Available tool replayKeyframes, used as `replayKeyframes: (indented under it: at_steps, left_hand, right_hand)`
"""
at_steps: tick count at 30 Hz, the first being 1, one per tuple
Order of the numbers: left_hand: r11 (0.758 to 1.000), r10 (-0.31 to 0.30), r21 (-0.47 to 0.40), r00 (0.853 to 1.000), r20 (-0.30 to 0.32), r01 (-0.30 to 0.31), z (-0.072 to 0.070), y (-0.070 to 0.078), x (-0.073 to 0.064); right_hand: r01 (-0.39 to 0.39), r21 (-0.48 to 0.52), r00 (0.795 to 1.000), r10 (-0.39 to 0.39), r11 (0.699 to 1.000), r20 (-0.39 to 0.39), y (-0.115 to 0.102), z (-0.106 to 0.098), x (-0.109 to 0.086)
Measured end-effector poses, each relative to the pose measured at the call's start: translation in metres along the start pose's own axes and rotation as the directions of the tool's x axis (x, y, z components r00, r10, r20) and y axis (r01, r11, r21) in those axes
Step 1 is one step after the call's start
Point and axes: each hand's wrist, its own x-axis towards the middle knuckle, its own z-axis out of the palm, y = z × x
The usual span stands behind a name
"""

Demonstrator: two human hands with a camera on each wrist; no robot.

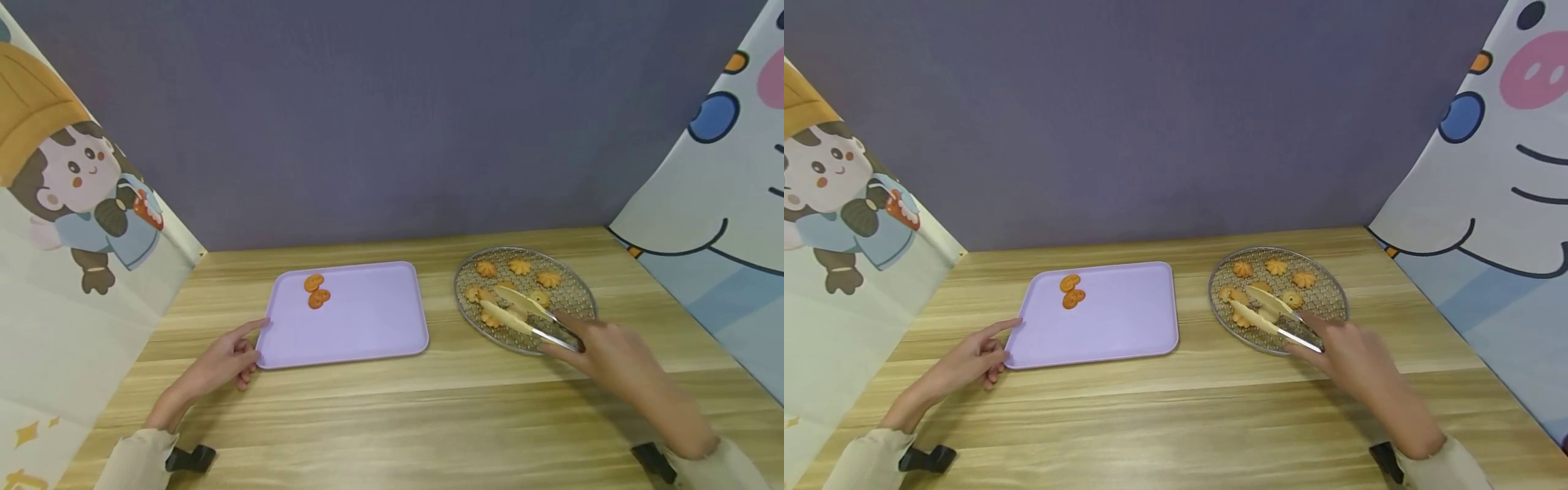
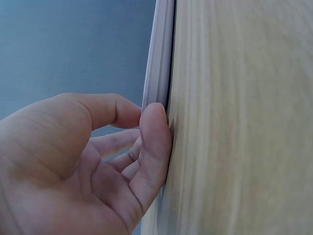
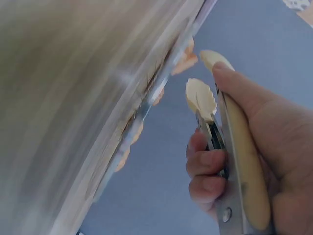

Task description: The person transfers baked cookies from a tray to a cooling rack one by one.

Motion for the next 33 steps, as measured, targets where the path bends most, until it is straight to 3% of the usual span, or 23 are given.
replayKeyframes:
  at_steps: [12,21,26,28,33]
  left_hand:
    - [1.0,-0.002,-0.002,1.0,-0.008,0.002,0.002,0.001,-0.001]
    - [1.0,-0.004,-0.006,1.0,-0.011,0.004,0.001,0.003,-0.002]
    - [1.0,0.012,-0.004,1.0,-0.001,-0.012,0.002,0.001,0.0]
    - [1.0,0.015,-0.003,1.0,0.0,-0.015,0.002,0.0,0.0]
    - [1.0,-0.001,-0.003,1.0,-0.004,0.001,0.001,-0.002,0.0]
  right_hand:
    - [0.044,-0.06,0.998,-0.041,0.997,0.048,-0.015,-0.006,0.018]
    - [0.02,0.023,0.999,-0.021,1.0,0.03,-0.002,-0.012,0.017]
    - [0.01,0.045,1.0,-0.009,0.999,-0.021,0.008,-0.019,0.01]
    - [0.012,0.024,1.0,-0.012,1.0,-0.011,0.008,-0.021,0.009]
    - [0.006,-0.006,0.995,-0.005,1.0,0.102,-0.003,-0.019,0.016]
